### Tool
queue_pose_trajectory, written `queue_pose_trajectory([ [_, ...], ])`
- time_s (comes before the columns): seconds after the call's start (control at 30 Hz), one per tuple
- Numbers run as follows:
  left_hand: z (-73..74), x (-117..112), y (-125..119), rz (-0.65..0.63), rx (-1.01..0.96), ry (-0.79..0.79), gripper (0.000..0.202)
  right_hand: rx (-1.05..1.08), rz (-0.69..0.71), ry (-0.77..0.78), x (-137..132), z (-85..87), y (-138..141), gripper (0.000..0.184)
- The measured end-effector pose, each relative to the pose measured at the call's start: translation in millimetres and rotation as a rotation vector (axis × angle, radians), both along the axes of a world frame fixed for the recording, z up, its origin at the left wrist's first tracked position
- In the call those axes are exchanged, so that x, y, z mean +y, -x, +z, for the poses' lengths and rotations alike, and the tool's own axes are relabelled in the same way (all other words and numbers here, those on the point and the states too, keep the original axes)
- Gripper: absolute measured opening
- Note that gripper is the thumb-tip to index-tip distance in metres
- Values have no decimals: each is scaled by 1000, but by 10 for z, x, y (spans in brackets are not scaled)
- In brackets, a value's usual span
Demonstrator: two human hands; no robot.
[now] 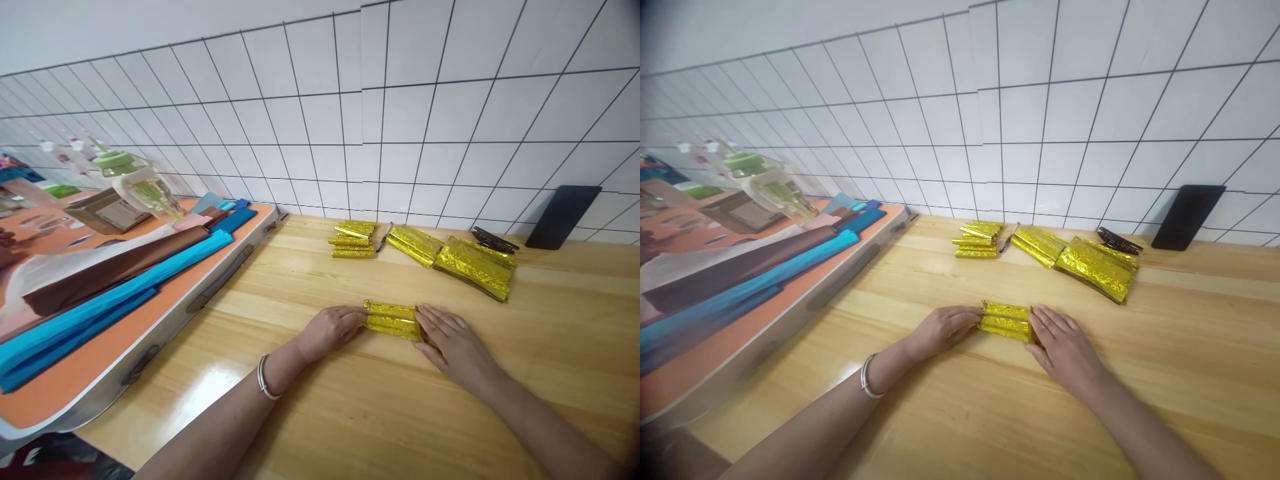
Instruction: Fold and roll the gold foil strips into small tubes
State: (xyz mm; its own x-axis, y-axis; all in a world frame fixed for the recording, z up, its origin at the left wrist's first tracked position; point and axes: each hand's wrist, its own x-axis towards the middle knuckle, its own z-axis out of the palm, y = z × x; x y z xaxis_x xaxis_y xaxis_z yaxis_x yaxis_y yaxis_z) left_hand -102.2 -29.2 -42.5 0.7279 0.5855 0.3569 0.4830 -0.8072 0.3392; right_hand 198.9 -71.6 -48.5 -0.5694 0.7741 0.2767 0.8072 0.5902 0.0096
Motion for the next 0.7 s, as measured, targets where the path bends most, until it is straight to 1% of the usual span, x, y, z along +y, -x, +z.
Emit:
queue_pose_trajectory([
  [0.13,-10,-2,-10,-13,-6,2,25,14,36,-108,-9,-46,-14,39],
  [0.3,-8,0,-10,-35,2,11,26,77,52,-130,12,-71,-44,31],
  [0.37,-5,-2,-7,-25,10,33,31,126,38,-132,26,-80,-55,29],
  [0.47,-12,-12,-14,35,0,103,39,178,37,-133,44,-98,-69,27],
  [0.6,-49,-23,-51,143,-55,170,31,218,58,-132,57,-115,-79,27],
  [0.7,-78,-25,-80,161,-70,146,24,237,59,-129,56,-110,-82,28],
])
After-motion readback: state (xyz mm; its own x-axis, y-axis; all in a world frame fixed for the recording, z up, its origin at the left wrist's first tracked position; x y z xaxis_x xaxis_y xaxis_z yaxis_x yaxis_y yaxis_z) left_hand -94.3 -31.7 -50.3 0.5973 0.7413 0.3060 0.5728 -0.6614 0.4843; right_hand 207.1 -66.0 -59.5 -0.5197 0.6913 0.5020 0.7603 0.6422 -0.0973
